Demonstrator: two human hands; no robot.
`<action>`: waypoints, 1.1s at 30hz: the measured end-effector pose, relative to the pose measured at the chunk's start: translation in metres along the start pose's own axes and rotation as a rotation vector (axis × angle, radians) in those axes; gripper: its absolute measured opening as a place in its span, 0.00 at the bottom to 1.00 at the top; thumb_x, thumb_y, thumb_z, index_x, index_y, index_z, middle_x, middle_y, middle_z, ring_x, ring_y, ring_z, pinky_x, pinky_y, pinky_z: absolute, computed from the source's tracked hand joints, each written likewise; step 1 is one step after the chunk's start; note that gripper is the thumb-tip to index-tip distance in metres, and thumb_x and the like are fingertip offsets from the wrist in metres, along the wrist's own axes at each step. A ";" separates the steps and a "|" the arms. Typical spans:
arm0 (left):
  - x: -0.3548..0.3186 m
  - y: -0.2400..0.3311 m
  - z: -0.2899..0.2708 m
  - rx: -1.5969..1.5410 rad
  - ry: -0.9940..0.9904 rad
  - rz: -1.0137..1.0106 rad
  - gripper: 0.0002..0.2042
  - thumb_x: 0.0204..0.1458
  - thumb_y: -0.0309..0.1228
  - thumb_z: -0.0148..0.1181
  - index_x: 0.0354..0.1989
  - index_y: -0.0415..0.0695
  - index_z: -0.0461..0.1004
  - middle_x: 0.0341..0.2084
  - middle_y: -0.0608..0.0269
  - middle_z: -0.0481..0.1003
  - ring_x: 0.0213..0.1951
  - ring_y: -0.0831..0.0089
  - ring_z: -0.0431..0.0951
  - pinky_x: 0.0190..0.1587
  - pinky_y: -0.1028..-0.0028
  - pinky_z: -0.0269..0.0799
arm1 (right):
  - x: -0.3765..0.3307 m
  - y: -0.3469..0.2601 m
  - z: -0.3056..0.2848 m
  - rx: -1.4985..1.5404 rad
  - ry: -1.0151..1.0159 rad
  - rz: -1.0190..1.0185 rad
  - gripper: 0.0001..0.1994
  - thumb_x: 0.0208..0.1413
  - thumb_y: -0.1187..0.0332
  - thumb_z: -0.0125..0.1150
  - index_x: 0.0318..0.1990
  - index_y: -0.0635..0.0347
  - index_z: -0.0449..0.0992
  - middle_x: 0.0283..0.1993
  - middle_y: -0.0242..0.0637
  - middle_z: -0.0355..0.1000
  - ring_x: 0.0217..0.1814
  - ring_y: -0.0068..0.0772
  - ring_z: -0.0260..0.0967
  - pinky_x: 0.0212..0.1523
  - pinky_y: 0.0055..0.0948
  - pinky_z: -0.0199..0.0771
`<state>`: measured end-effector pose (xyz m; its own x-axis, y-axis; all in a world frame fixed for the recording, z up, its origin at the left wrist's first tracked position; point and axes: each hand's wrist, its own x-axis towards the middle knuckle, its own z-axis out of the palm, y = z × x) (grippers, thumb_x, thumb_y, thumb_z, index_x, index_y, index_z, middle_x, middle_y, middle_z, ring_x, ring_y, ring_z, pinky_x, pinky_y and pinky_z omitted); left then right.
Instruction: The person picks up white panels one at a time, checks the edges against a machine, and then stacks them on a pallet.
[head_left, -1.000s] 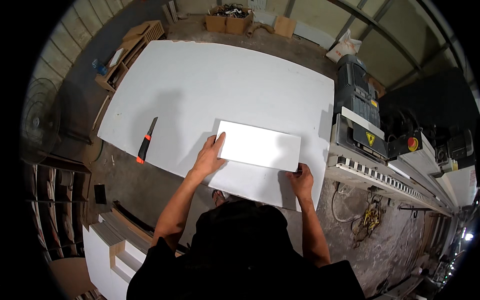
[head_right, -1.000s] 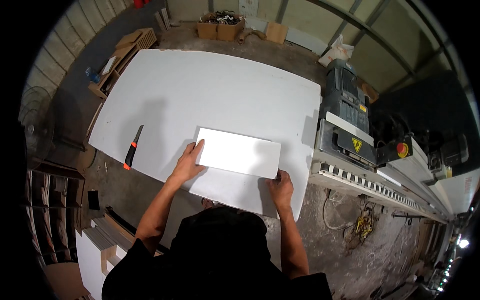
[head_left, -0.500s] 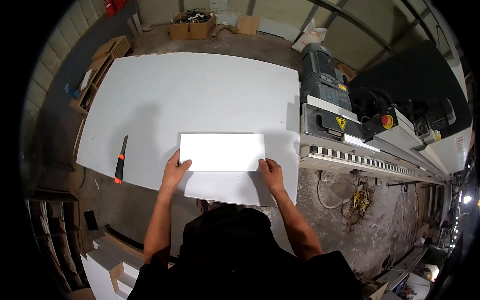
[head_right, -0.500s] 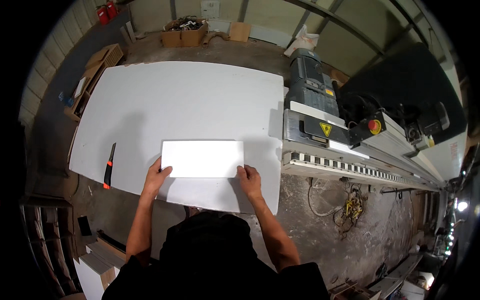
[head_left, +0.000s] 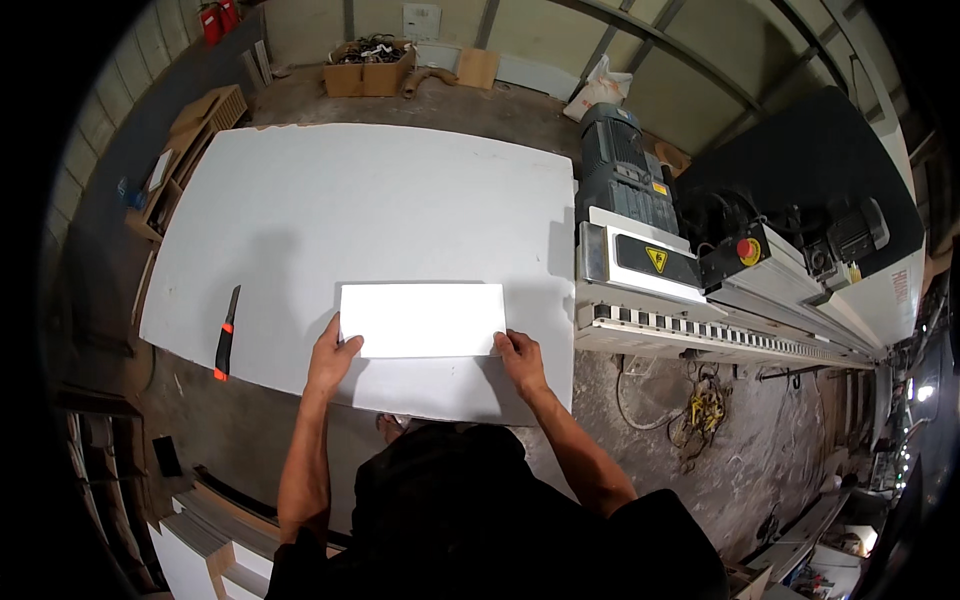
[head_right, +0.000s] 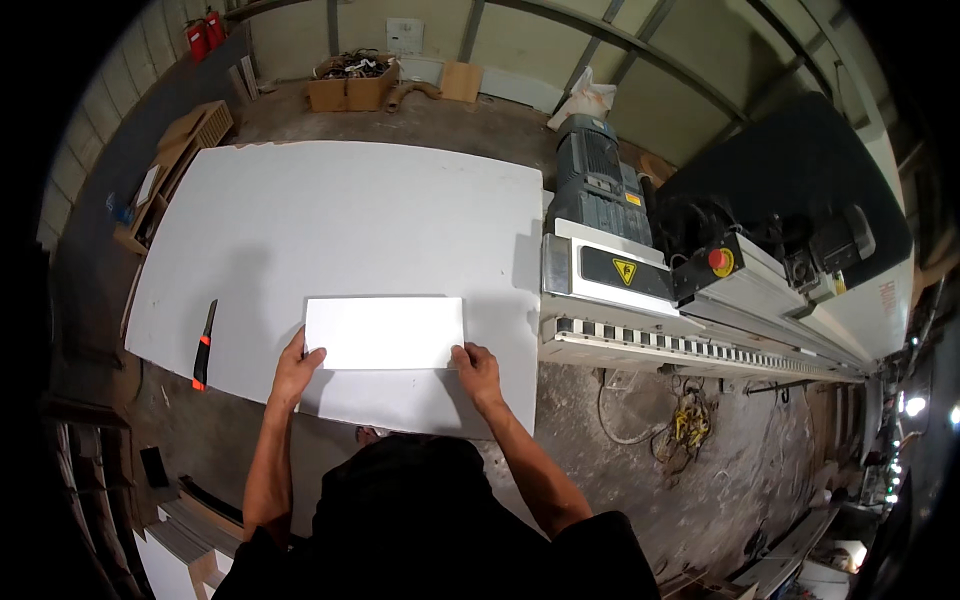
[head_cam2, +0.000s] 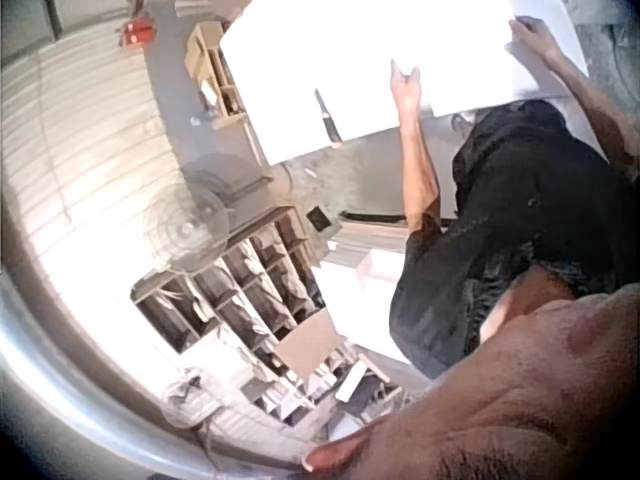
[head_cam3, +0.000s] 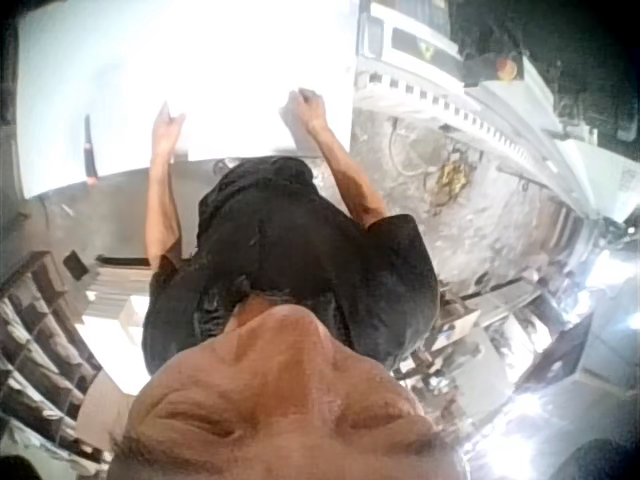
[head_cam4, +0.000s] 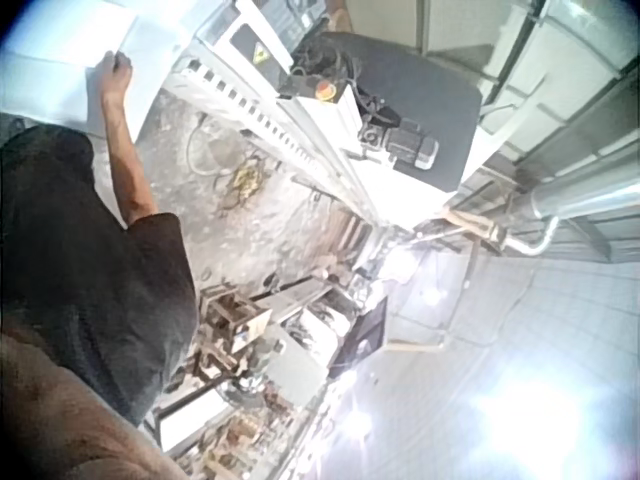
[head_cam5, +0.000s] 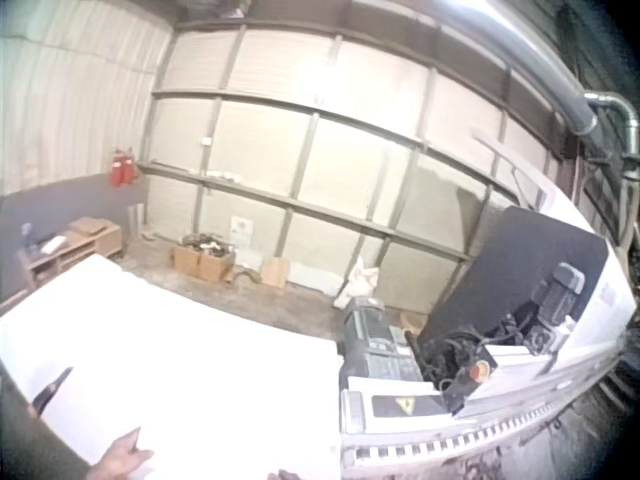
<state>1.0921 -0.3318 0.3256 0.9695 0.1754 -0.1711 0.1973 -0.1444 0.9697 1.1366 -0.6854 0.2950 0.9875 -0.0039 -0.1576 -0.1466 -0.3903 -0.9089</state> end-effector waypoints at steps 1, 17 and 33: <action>0.000 0.001 0.000 0.033 0.002 -0.025 0.29 0.53 0.22 0.57 0.66 0.38 0.59 0.50 0.56 0.75 0.50 0.71 0.73 0.53 0.74 0.68 | 0.001 0.002 -0.001 0.005 -0.015 -0.006 0.19 0.61 0.58 0.59 0.39 0.72 0.77 0.31 0.33 0.74 0.33 0.22 0.65 0.35 0.25 0.67; -0.022 0.038 0.027 0.264 0.340 0.267 0.27 0.53 0.29 0.63 0.62 0.37 0.64 0.48 0.49 0.73 0.48 0.61 0.75 0.50 0.67 0.72 | 0.132 -0.028 -0.074 1.555 0.332 0.389 0.14 0.64 0.56 0.55 0.37 0.60 0.71 0.28 0.35 0.72 0.34 0.33 0.70 0.36 0.29 0.72; -0.031 0.068 0.085 -0.546 0.070 -0.030 0.34 0.53 0.17 0.56 0.70 0.38 0.52 0.32 0.68 0.73 0.33 0.82 0.72 0.38 0.82 0.69 | -0.061 -0.090 0.074 1.180 -0.148 0.552 0.06 0.59 0.67 0.63 0.35 0.58 0.74 0.30 0.31 0.73 0.31 0.25 0.70 0.33 0.24 0.71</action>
<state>1.0874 -0.4302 0.3816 0.9490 0.2388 -0.2061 0.1025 0.3846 0.9174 1.0849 -0.5820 0.3581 0.7770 0.2267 -0.5873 -0.5635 0.6665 -0.4882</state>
